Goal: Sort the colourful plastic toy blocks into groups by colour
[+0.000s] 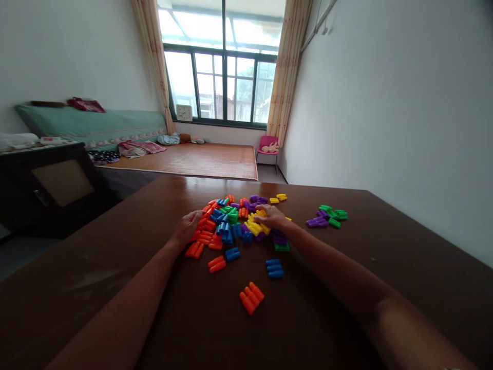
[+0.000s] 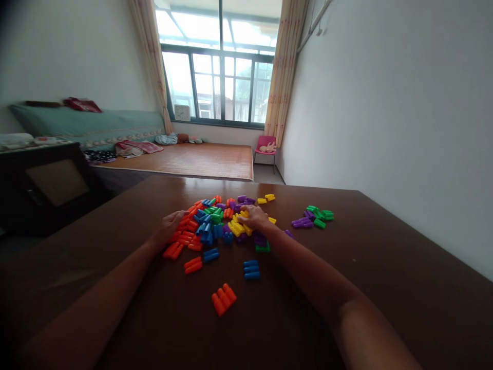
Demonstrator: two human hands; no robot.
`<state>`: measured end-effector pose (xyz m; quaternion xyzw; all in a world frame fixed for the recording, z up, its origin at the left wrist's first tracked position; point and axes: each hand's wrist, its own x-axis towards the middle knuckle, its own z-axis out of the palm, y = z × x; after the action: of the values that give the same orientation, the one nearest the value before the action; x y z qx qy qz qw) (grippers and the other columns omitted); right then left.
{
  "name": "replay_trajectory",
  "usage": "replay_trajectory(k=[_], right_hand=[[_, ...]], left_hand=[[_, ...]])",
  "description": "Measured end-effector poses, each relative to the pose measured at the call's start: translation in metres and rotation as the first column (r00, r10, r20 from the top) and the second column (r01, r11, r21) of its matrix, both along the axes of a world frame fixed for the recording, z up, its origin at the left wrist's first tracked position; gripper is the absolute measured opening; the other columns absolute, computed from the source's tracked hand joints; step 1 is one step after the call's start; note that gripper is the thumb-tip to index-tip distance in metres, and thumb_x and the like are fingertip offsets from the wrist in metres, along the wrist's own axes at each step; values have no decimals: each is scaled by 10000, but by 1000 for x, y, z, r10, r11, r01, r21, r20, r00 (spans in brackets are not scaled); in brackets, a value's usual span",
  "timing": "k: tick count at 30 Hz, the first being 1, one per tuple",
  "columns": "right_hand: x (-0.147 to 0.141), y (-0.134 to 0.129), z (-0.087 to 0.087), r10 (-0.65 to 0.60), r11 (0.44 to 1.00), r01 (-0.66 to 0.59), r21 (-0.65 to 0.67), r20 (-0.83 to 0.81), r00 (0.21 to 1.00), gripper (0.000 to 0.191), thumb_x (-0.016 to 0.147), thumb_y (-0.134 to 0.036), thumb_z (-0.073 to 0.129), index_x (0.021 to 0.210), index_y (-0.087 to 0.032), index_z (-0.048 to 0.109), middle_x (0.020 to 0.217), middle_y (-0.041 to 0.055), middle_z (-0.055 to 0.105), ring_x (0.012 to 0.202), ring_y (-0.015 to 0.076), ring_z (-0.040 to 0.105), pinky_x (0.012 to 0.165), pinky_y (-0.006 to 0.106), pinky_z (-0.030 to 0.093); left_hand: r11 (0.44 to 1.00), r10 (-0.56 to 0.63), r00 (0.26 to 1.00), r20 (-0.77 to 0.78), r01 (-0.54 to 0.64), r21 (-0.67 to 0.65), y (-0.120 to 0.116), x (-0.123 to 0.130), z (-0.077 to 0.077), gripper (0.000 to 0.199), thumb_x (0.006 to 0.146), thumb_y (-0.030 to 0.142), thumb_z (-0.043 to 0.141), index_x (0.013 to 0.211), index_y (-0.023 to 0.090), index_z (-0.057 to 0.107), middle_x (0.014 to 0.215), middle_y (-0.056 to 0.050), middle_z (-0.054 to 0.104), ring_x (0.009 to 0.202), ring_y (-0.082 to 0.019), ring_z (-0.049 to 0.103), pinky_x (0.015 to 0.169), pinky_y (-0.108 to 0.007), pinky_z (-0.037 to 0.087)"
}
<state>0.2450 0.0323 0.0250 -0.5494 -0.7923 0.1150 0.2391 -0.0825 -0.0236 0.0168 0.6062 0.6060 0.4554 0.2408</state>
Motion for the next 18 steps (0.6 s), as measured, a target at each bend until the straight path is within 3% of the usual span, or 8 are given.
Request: replay_trajectory(k=[4, 7, 9, 11, 13, 15, 17, 18], right_hand=[[-48, -17, 9, 190, 981, -183, 68, -115, 975, 380, 799, -261, 620, 1177, -217, 624, 1225, 64, 624, 1156, 224, 550, 1037, 376, 392], [-74, -34, 23, 347, 938, -341, 67, -218, 912, 427, 855, -321, 576, 1271, -227, 555, 1303, 52, 575, 1220, 202, 513, 1063, 353, 378], [-76, -40, 33, 444, 896, -435, 90, -241, 863, 456, 878, -415, 548, 1308, -268, 521, 1351, 23, 540, 1264, 190, 476, 1078, 346, 366], [-58, -36, 42, 454, 891, -435, 133, -239, 858, 458, 904, -489, 482, 1302, -270, 533, 1355, 23, 538, 1273, 188, 468, 1087, 343, 353], [-19, -22, 49, 336, 939, -301, 169, -246, 909, 471, 942, -512, 371, 1266, -234, 571, 1321, 54, 565, 1242, 196, 498, 1081, 351, 359], [38, -7, 52, 78, 984, -41, 174, -212, 974, 487, 968, -490, 293, 1217, -209, 604, 1280, 84, 589, 1199, 209, 528, 1062, 368, 381], [99, 3, 54, -277, 948, 273, 161, 1, 961, 417, 980, -432, 316, 1199, -228, 607, 1252, 88, 594, 1149, 204, 551, 1006, 363, 434], [127, 4, 54, -433, 898, 411, 158, 145, 890, 363, 972, -424, 367, 1198, -257, 598, 1255, 77, 583, 1114, 188, 561, 971, 350, 459]], left_hand=[[999, 43, 999, -19, -42, 32, -4, 4, 4, 582, 757, 684, 445, 963, 216, 722, 988, -51, 739, 986, -271, 650, 837, -351, 519], [997, 52, 998, -47, -49, 65, -2, 2, 2, 564, 771, 665, 450, 977, 214, 718, 993, -58, 735, 979, -264, 654, 854, -354, 515], [997, 39, 996, -77, -34, 65, 2, -3, -3, 571, 786, 653, 434, 1017, 209, 708, 1054, -63, 721, 1022, -265, 640, 897, -358, 497], [999, 12, 994, -110, -6, 52, 7, -9, -9, 602, 809, 645, 388, 1075, 195, 688, 1136, -72, 693, 1089, -265, 609, 953, -361, 465], [999, -13, 991, -137, 18, 35, 12, -14, -14, 633, 829, 635, 344, 1131, 179, 663, 1202, -79, 661, 1146, -261, 575, 1001, -360, 430], [999, -22, 988, -151, 26, 19, 14, -16, -15, 635, 840, 624, 332, 1160, 175, 646, 1231, -81, 643, 1164, -254, 563, 1020, -357, 412], [1000, -17, 987, -159, 19, 10, 13, -15, -13, 613, 841, 613, 340, 1150, 186, 652, 1223, -74, 647, 1153, -253, 571, 1018, -355, 413], [1000, -9, 987, -161, 10, 4, 11, -13, -11, 599, 839, 610, 346, 1136, 195, 661, 1211, -69, 653, 1141, -255, 579, 1011, -355, 419]])
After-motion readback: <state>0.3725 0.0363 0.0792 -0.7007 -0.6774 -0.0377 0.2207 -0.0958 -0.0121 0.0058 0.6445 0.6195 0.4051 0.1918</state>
